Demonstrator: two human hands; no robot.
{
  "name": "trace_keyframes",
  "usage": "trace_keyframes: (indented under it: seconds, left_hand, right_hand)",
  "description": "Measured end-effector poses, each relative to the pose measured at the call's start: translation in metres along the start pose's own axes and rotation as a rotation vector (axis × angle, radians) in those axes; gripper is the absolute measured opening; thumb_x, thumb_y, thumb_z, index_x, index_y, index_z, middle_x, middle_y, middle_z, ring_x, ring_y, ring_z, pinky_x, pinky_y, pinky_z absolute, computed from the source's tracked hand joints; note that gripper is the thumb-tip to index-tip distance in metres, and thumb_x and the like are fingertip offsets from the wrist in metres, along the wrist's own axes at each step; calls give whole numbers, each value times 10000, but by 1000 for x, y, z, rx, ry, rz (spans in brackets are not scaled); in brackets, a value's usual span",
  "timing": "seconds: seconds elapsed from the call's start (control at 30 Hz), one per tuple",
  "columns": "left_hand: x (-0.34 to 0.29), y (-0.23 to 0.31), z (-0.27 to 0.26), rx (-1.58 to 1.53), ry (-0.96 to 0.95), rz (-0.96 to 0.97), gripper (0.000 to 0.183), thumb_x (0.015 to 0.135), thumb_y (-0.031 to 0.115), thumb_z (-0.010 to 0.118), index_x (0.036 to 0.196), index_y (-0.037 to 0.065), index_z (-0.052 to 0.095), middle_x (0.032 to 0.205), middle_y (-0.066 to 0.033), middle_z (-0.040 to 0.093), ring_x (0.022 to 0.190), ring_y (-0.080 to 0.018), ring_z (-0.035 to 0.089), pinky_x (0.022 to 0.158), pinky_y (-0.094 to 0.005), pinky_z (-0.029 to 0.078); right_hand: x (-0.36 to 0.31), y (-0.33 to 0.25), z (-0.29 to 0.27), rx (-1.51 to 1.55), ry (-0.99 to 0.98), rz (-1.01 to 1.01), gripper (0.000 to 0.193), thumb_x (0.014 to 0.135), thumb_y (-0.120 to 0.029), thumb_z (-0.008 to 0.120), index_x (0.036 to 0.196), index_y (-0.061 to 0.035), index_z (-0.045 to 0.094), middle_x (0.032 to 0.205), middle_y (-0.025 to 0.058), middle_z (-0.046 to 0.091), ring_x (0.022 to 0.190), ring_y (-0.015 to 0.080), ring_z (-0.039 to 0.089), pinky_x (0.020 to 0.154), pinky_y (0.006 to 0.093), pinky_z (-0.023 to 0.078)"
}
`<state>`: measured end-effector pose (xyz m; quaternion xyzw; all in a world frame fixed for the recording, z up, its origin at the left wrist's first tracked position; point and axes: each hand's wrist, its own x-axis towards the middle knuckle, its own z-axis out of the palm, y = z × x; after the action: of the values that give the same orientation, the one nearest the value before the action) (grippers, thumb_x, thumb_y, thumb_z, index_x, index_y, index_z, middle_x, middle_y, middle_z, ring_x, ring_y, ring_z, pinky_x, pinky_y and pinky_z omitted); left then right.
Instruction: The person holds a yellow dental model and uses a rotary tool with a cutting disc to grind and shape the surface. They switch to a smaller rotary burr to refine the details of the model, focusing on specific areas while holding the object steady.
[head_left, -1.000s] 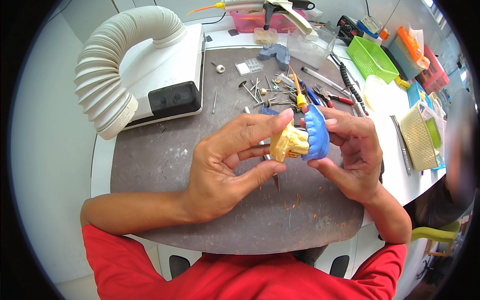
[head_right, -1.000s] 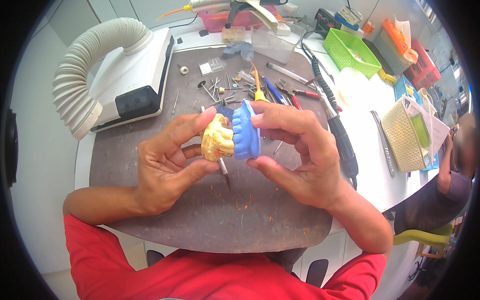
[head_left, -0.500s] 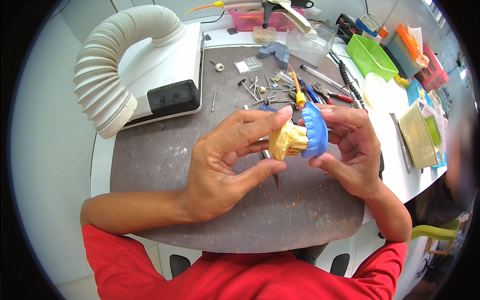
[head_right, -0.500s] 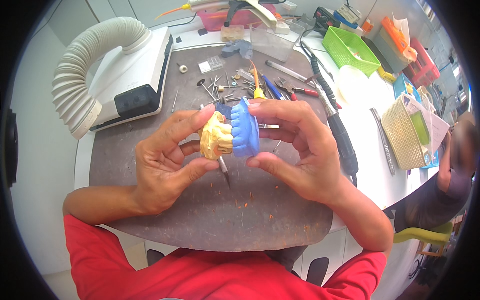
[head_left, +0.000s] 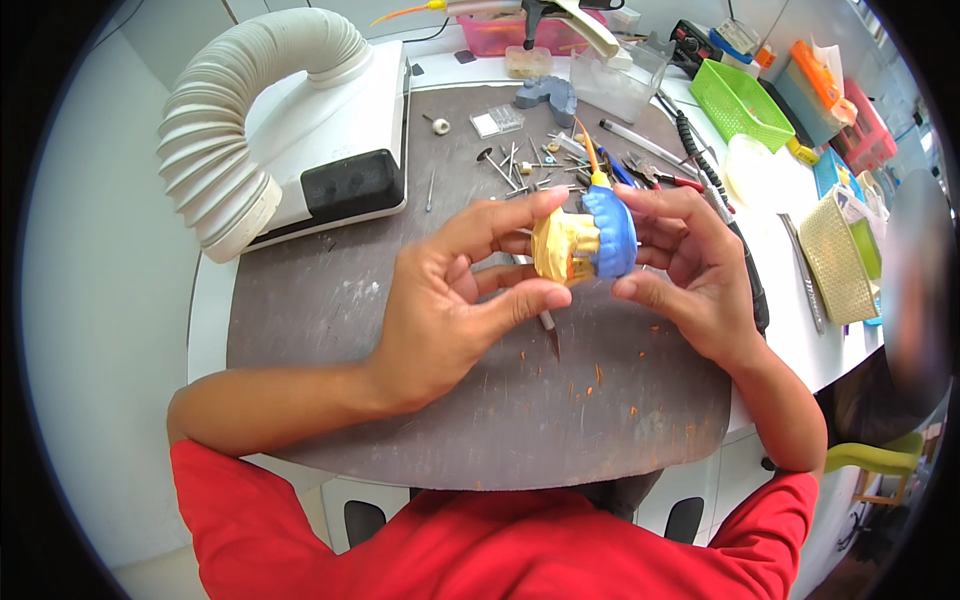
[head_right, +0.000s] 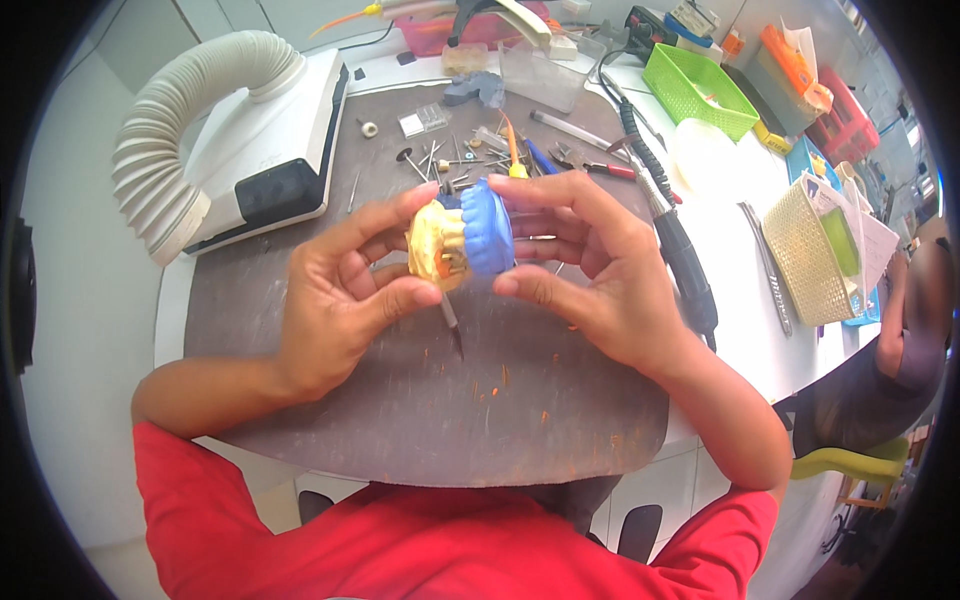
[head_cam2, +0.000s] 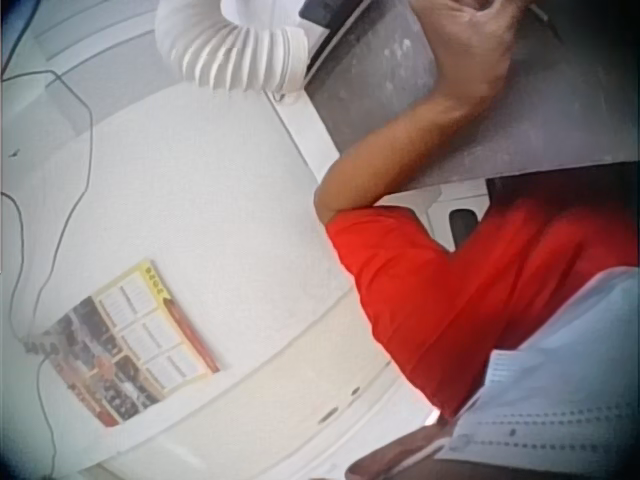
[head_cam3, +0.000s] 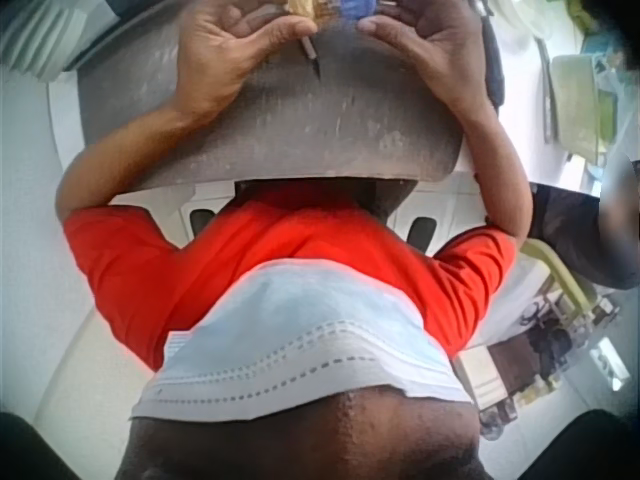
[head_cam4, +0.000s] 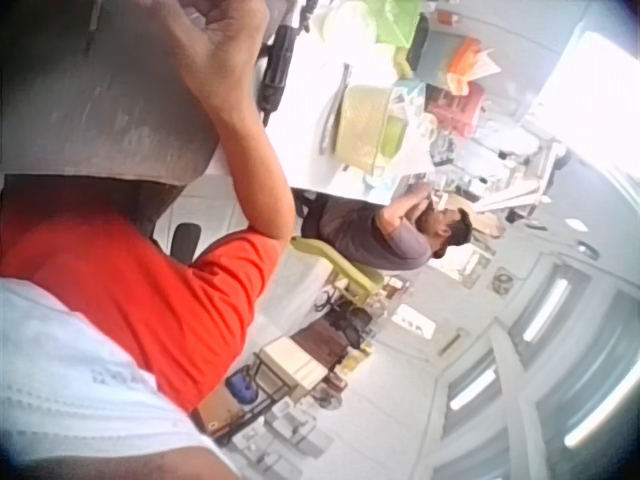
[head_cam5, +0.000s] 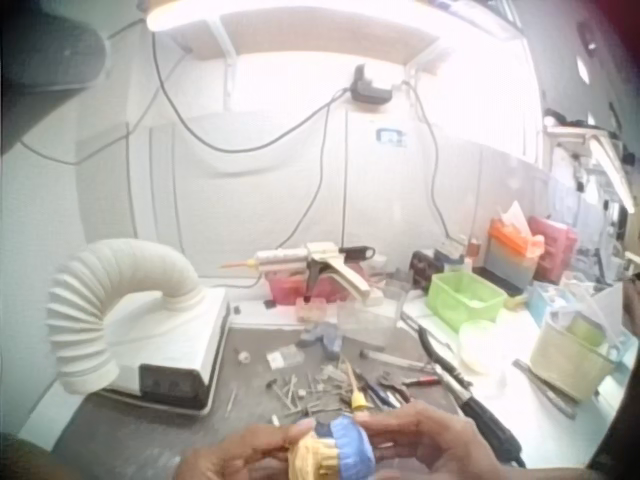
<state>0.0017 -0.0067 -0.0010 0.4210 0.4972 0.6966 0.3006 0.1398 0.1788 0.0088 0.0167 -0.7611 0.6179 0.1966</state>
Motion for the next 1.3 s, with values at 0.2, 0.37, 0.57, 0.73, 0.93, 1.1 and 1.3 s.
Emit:
trace_keyframes:
  seconds: [0.2, 0.37, 0.57, 0.73, 0.93, 1.1, 1.3]
  left_hand:
    - [5, -4, 0, -13, 24, -6, 517, 785, 37, 783, 1239, 8, 537, 1197, -99, 587, 1062, -150, 595, 904, -285, 523]
    - [6, -2, -2, -41, 7, -128, 467, 815, 60, 763, 1207, 21, 510, 1193, -144, 585, 1081, -179, 603, 909, -293, 522]
    - [7, -2, -4, 11, -22, -202, 425, 845, 79, 740, 1191, 16, 501, 1118, -145, 630, 1046, -179, 628, 929, -300, 515]
    - [8, -5, -1, -39, 4, -164, 400, 824, 92, 770, 1138, -1, 541, 1015, -133, 668, 940, -151, 651, 823, -258, 532]
    - [9, -3, 6, -96, 20, -142, 364, 831, 48, 748, 1133, -13, 554, 1027, -147, 674, 957, -159, 658, 858, -273, 544]
    - [9, -3, 4, -78, -7, -176, 394, 836, 63, 747, 1167, -2, 545, 1067, -136, 665, 987, -157, 645, 892, -286, 519]
    - [9, -2, 6, -92, -12, -180, 392, 811, 66, 773, 1116, 14, 533, 1035, -117, 661, 972, -153, 645, 876, -283, 523]
  right_hand:
    - [2, -1, 3, -95, 48, -24, 503, 839, -77, 724, 1318, -64, 571, 1328, 119, 552, 1093, 179, 605, 897, 301, 543]
    - [3, 1, 2, -318, 82, -108, 416, 858, -98, 702, 1265, -72, 622, 1195, 121, 662, 967, 144, 650, 813, 278, 548]
    - [2, -12, 10, -578, 92, -161, 352, 922, -110, 606, 1269, -53, 614, 1145, 181, 667, 911, 238, 679, 783, 315, 530]
    - [1, -22, 13, -670, 72, -211, 372, 929, -66, 551, 1298, -35, 579, 1181, 196, 644, 990, 310, 660, 853, 359, 513]
    - [2, -16, 10, -693, 80, -274, 370, 931, -53, 530, 1297, -22, 572, 1179, 201, 637, 1051, 333, 639, 890, 373, 497]
    - [5, -17, 9, -693, 61, -219, 372, 934, -48, 522, 1303, -23, 566, 1197, 199, 632, 1055, 323, 638, 895, 376, 494]
    - [5, -18, 7, -685, 28, -213, 377, 927, -37, 512, 1300, -30, 570, 1213, 182, 630, 1053, 314, 627, 903, 381, 486]
